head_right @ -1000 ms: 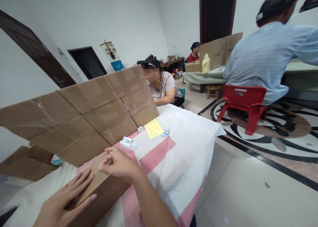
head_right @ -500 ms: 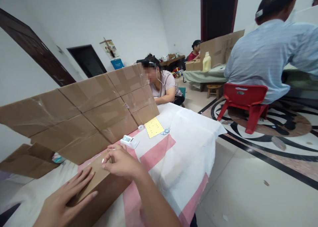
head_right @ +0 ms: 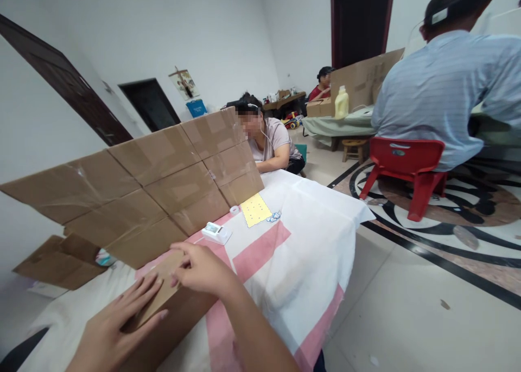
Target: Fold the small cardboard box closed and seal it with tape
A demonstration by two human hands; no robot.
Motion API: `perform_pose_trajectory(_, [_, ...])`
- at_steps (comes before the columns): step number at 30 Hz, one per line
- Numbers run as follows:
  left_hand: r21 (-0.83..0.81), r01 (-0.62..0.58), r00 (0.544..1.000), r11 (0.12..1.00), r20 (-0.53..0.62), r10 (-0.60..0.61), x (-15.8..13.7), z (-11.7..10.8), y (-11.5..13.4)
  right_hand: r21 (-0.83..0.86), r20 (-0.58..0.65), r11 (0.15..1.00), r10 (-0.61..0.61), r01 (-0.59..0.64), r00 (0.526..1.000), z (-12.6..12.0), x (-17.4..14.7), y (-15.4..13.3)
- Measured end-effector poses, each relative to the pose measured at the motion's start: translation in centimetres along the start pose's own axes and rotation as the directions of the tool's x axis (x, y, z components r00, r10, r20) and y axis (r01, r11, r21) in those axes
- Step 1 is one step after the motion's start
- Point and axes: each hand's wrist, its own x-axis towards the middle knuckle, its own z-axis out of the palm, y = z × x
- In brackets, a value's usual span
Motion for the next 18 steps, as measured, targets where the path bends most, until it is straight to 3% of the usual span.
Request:
perform_pose_trajectory(4, [0.029,0.051,0.998,0.998,0.022,-0.052,-0.1,-0.1,1.1,-0.045,0.018,0.999,-0.004,0.005,1.000,-0.1,-0.3,-0.1])
perform_pose_trajectory(10, [0.007,0.150,0.988,0.989,0.031,-0.150,-0.3,0.5,3.4,-0.036,-0.086,0.999,0.009,-0.012,0.996,0.0,-0.4,-0.2])
perform_pose_trajectory(18, [-0.041,0.179,0.983,0.983,0.039,-0.177,-0.2,0.9,4.8,-0.019,-0.184,0.999,0.038,-0.042,0.982,-0.2,-0.4,-0.3])
